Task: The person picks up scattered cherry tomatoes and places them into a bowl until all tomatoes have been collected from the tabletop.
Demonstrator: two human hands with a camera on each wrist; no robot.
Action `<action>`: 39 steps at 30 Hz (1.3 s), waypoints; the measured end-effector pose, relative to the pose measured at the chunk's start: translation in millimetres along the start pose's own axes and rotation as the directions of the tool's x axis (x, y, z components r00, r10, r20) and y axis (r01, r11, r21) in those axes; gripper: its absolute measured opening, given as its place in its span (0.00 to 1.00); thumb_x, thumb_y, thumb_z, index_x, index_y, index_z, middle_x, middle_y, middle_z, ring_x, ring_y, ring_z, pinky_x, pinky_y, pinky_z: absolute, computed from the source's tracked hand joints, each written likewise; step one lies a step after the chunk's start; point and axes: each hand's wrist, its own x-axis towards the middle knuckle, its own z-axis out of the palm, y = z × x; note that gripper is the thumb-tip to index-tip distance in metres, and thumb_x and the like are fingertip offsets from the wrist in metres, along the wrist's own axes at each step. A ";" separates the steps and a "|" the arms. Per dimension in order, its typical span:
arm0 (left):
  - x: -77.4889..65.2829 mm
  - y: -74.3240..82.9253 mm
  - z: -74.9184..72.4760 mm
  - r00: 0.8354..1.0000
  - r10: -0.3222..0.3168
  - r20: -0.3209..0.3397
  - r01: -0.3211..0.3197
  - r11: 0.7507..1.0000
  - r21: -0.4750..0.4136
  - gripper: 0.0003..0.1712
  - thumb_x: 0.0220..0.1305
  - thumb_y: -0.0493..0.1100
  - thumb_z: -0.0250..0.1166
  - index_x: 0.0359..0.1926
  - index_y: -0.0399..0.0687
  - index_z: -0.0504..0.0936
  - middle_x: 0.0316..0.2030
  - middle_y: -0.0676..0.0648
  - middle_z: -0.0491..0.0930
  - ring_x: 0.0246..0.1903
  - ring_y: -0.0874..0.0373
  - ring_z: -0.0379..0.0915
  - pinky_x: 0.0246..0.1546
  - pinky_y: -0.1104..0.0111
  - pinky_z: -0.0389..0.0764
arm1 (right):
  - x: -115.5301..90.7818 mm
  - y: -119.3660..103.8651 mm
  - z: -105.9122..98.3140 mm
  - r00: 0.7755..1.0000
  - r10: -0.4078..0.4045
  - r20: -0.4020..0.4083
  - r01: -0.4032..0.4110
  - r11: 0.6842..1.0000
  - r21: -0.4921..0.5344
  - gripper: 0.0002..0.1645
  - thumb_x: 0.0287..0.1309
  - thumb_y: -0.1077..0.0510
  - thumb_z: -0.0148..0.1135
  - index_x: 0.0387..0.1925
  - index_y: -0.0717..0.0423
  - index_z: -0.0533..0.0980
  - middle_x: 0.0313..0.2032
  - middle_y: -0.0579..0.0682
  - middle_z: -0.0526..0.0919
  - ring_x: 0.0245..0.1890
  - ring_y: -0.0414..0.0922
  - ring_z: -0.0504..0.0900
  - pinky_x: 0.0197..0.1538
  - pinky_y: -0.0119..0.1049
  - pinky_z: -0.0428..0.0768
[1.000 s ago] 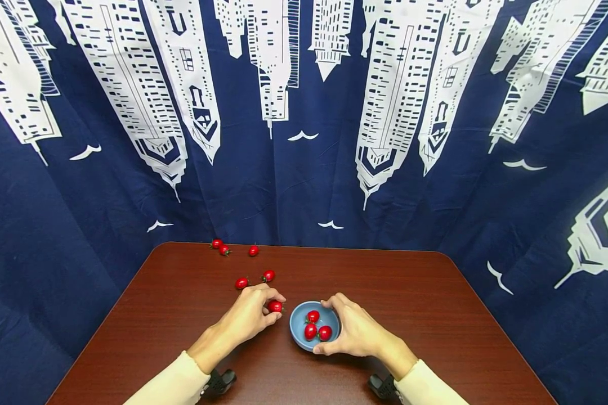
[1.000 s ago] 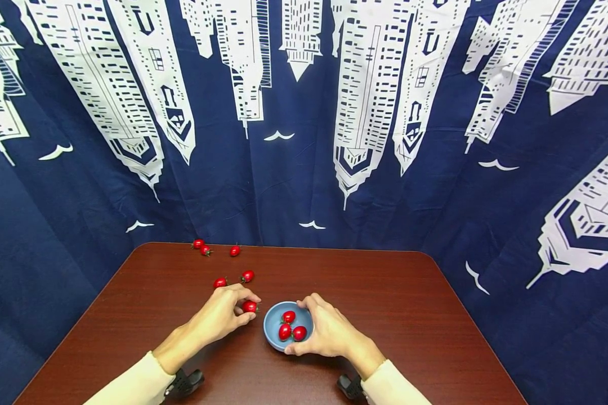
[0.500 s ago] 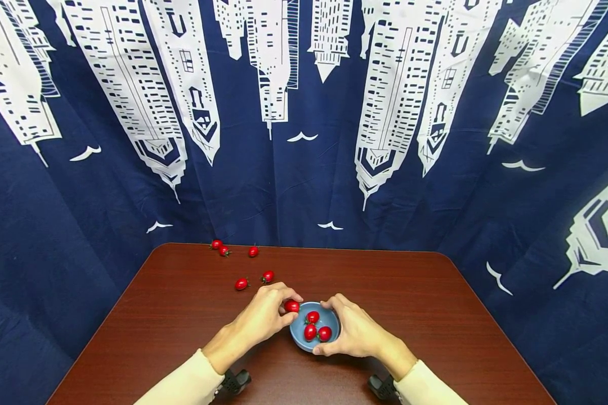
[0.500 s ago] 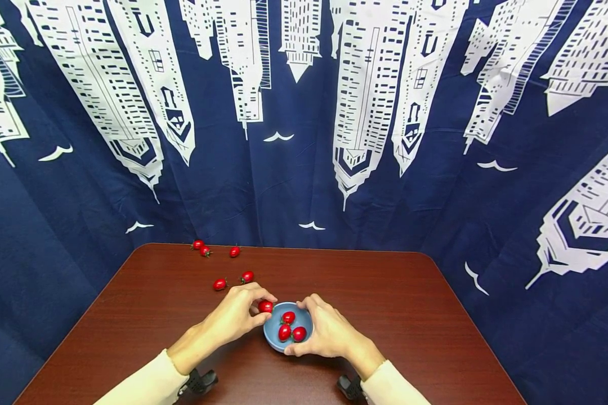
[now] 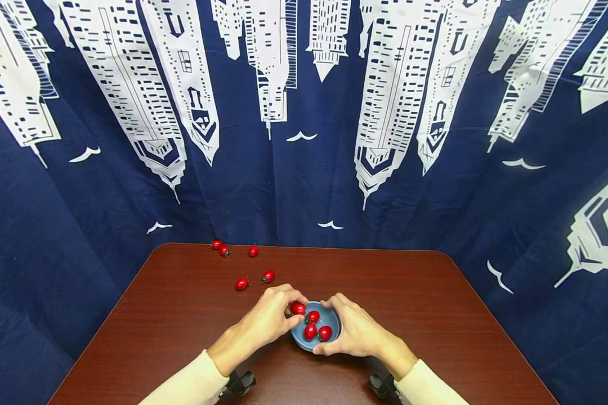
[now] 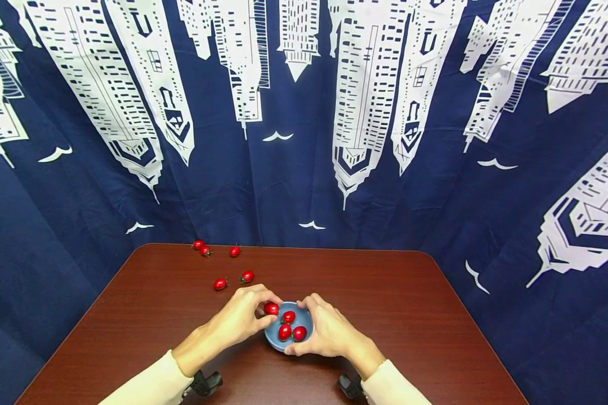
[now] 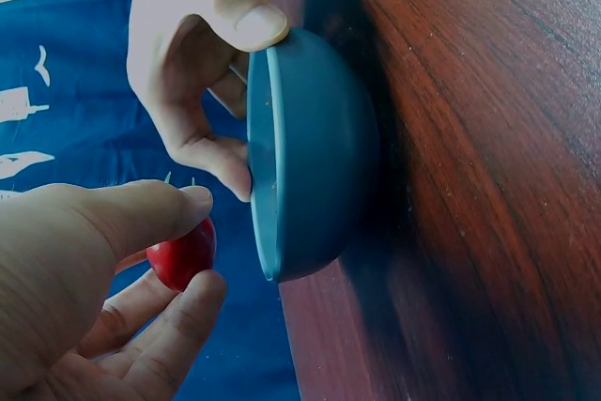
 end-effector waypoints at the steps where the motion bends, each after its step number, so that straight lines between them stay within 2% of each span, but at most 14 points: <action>1: -0.1 0.0 0.8 1.000 0.000 0.000 0.000 1.000 0.004 0.16 0.65 0.31 0.86 0.53 0.38 0.95 0.45 0.45 0.91 0.35 0.61 0.87 0.40 0.75 0.90 | -0.3 0.1 0.2 1.000 0.001 0.002 -0.001 1.000 0.000 0.56 0.48 0.25 0.92 0.65 0.56 0.81 0.58 0.45 0.87 0.52 0.39 0.88 0.58 0.37 0.91; 5: -0.4 -0.1 3.1 1.000 0.005 0.000 -0.005 1.000 0.014 0.16 0.65 0.32 0.86 0.52 0.40 0.95 0.45 0.45 0.91 0.35 0.63 0.86 0.40 0.77 0.89 | -1.1 1.0 0.5 1.000 0.007 0.005 -0.007 1.000 -0.001 0.56 0.48 0.24 0.91 0.65 0.56 0.81 0.58 0.45 0.86 0.52 0.39 0.88 0.58 0.36 0.91; 13: 0.3 1.8 5.8 1.000 0.016 -0.008 -0.016 0.999 0.031 0.16 0.64 0.32 0.87 0.52 0.40 0.95 0.44 0.44 0.92 0.36 0.60 0.86 0.40 0.77 0.88 | -2.6 0.8 0.8 1.000 0.018 0.005 -0.018 1.000 -0.001 0.56 0.48 0.24 0.91 0.65 0.56 0.81 0.59 0.45 0.86 0.52 0.39 0.88 0.58 0.36 0.92; 16: -0.4 2.0 7.5 1.000 0.009 0.001 -0.009 1.000 0.024 0.19 0.64 0.34 0.87 0.55 0.40 0.95 0.46 0.43 0.91 0.39 0.54 0.88 0.44 0.73 0.90 | -3.1 0.6 1.0 1.000 0.016 0.001 -0.016 1.000 -0.005 0.56 0.48 0.25 0.91 0.65 0.56 0.81 0.59 0.45 0.87 0.52 0.38 0.88 0.58 0.36 0.92; 19: -2.3 1.9 8.7 1.000 -0.014 0.015 0.013 0.999 0.030 0.25 0.64 0.40 0.89 0.61 0.42 0.93 0.54 0.42 0.90 0.49 0.48 0.90 0.53 0.64 0.94 | -3.7 0.6 1.5 1.000 0.009 -0.002 -0.009 1.000 -0.014 0.56 0.47 0.25 0.91 0.65 0.56 0.81 0.59 0.45 0.87 0.51 0.38 0.88 0.57 0.36 0.91; 22: -4.2 1.8 9.4 0.998 -0.048 0.033 0.047 0.998 0.043 0.32 0.65 0.46 0.89 0.67 0.46 0.90 0.62 0.43 0.88 0.59 0.47 0.89 0.62 0.54 0.93 | -4.3 1.0 2.1 1.000 0.003 -0.004 -0.003 1.000 -0.020 0.56 0.48 0.25 0.92 0.64 0.56 0.81 0.58 0.45 0.87 0.50 0.38 0.88 0.55 0.36 0.91; 24: -5.0 1.8 9.8 0.997 -0.063 0.038 0.061 0.997 0.053 0.34 0.65 0.48 0.89 0.68 0.48 0.90 0.65 0.44 0.87 0.62 0.47 0.88 0.65 0.51 0.92 | -4.7 1.2 2.3 1.000 0.002 -0.006 -0.002 1.000 -0.023 0.55 0.48 0.25 0.92 0.64 0.55 0.81 0.58 0.44 0.86 0.50 0.38 0.88 0.54 0.36 0.90; 34: -6.5 -0.1 9.8 0.995 -0.092 0.025 0.089 0.991 0.102 0.34 0.65 0.53 0.89 0.69 0.54 0.90 0.65 0.49 0.87 0.63 0.50 0.87 0.63 0.49 0.93 | -4.9 -0.1 1.8 1.000 0.008 -0.008 -0.008 1.000 -0.019 0.55 0.47 0.25 0.92 0.64 0.55 0.81 0.58 0.44 0.86 0.50 0.38 0.88 0.54 0.36 0.91; 39: -5.6 -1.9 8.7 0.994 -0.108 0.015 0.106 0.988 0.108 0.34 0.65 0.55 0.88 0.70 0.54 0.90 0.65 0.50 0.87 0.64 0.49 0.86 0.63 0.44 0.92 | -2.9 -0.1 1.3 1.000 0.013 -0.009 -0.013 1.000 -0.022 0.56 0.47 0.25 0.92 0.65 0.56 0.81 0.56 0.44 0.85 0.50 0.38 0.87 0.54 0.36 0.90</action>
